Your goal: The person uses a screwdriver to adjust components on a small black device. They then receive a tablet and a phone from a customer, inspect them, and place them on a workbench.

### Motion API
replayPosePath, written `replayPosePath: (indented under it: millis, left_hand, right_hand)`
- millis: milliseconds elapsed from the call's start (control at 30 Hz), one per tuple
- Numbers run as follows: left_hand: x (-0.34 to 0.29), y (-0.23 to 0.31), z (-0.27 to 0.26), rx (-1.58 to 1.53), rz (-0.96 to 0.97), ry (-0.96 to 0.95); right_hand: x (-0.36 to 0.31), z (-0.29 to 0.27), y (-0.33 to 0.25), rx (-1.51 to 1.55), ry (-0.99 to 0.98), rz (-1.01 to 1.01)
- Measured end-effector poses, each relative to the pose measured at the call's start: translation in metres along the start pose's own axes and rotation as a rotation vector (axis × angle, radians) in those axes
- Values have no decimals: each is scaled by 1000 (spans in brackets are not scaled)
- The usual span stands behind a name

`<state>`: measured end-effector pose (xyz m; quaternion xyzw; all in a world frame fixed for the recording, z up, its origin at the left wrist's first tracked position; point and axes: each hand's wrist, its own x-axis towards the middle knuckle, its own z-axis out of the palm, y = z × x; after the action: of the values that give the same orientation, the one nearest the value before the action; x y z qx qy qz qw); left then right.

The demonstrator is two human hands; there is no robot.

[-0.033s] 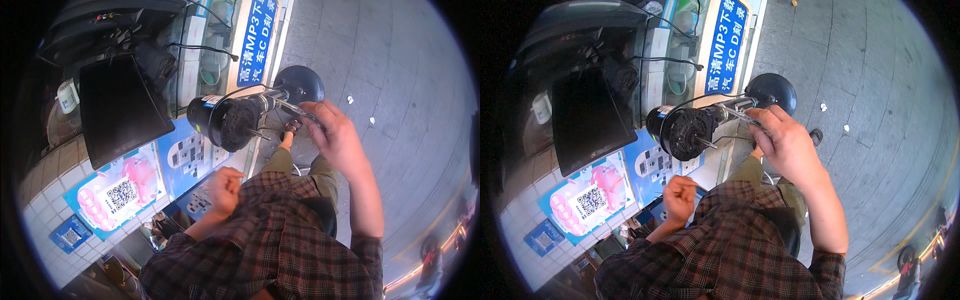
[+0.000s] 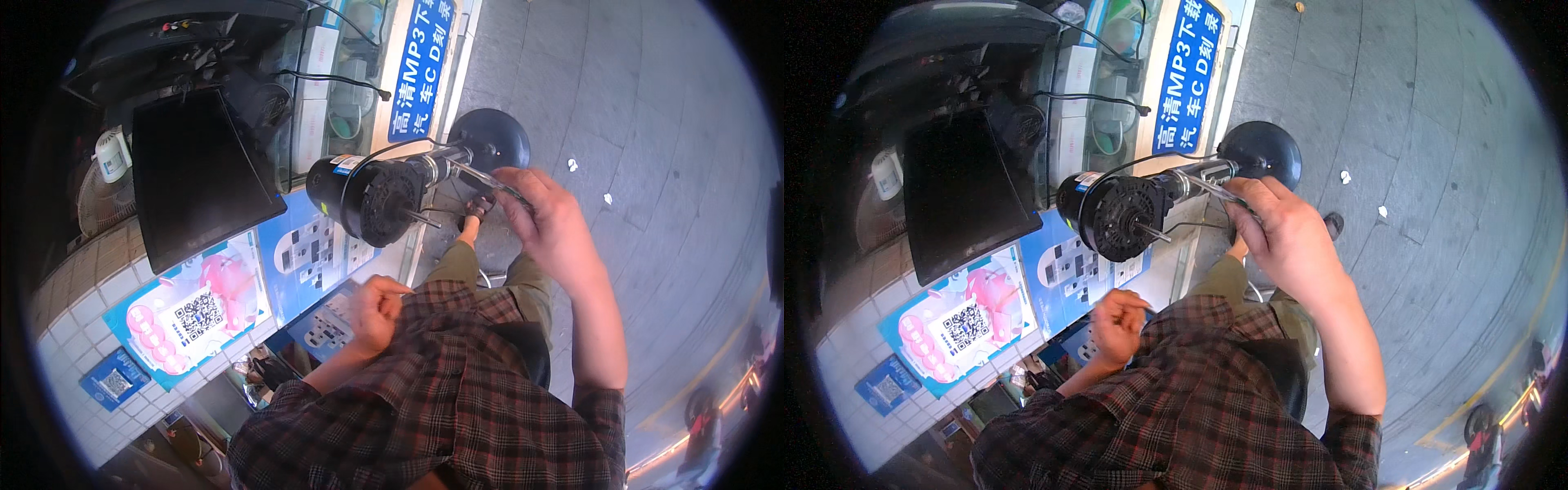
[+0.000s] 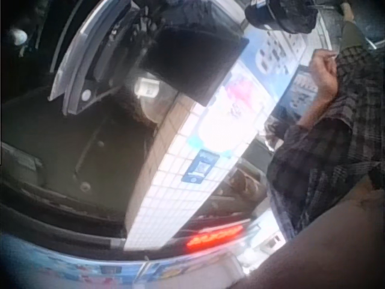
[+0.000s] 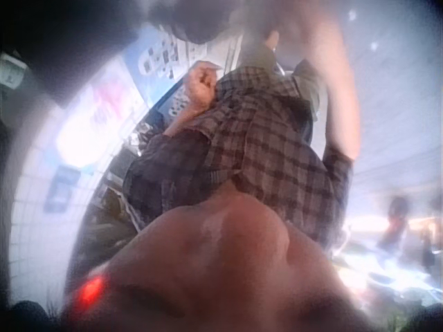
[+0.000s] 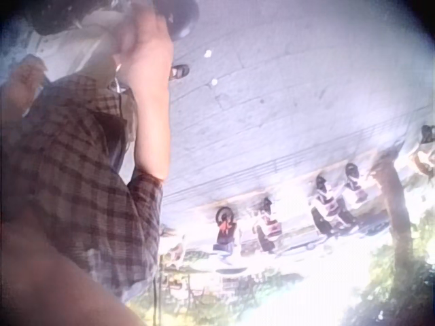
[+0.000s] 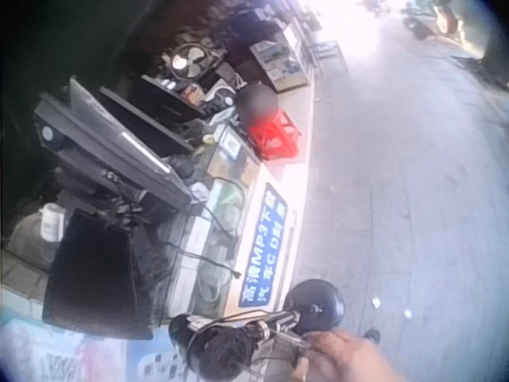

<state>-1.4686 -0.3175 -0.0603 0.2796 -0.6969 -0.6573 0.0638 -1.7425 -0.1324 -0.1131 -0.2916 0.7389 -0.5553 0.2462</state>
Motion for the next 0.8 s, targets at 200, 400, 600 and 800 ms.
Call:
replayPosePath:
  millis: [200,400,600,800]
  left_hand:
    - [4,15,42,-31,-305,78]
    - [4,10,30,-352,-325,119]
    - [2,1,13,-623,-274,103]
    - [12,-14,-11,-647,-415,-213]
  right_hand:
    - [-13,-13,-10,15,0,101]
    - [-23,-19,-13,398,-50,171]
    - [-26,-7,-20,726,73,197]
    - [-27,7,-16,1077,106,171]
